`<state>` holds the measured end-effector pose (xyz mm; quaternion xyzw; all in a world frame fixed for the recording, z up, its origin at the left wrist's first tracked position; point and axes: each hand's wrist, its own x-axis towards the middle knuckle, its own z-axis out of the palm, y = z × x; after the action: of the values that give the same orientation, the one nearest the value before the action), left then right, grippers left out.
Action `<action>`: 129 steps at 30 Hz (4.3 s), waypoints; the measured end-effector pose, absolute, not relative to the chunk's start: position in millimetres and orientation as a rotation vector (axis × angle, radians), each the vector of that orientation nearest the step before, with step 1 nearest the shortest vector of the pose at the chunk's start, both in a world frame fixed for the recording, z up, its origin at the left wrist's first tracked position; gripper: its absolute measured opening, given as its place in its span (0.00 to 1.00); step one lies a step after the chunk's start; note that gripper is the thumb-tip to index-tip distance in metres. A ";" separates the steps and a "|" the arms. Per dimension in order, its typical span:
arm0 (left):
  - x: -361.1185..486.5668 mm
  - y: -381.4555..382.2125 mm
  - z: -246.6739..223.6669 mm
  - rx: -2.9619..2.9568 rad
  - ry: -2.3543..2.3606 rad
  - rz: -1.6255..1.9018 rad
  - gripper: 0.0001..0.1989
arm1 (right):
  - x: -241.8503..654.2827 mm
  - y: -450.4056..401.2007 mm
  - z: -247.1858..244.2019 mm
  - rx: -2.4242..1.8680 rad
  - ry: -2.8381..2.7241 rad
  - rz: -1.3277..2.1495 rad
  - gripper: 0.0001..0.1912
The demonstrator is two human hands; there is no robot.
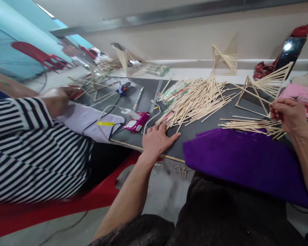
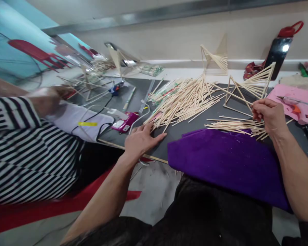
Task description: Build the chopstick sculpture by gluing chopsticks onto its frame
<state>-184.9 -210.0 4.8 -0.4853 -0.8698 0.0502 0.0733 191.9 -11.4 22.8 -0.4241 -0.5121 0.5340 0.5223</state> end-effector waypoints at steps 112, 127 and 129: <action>-124.2 3.0 31.1 -1.518 -2.564 -2.242 0.12 | 169.6 -31.4 11.5 -1.118 -1.795 1.258 0.04; -69.0 -46.5 66.9 -1.440 -2.253 -3.137 0.06 | 164.8 -35.9 27.3 -0.905 -1.225 1.389 0.07; -48.0 -59.9 60.0 -1.354 -2.366 -3.328 0.06 | 164.5 -38.3 31.6 -0.901 -1.209 1.377 0.07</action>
<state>-48.0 -59.9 60.0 -0.2633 -0.4600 -0.6470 -0.5481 164.5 -38.3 31.6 -0.3764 -0.5048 0.5748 0.5226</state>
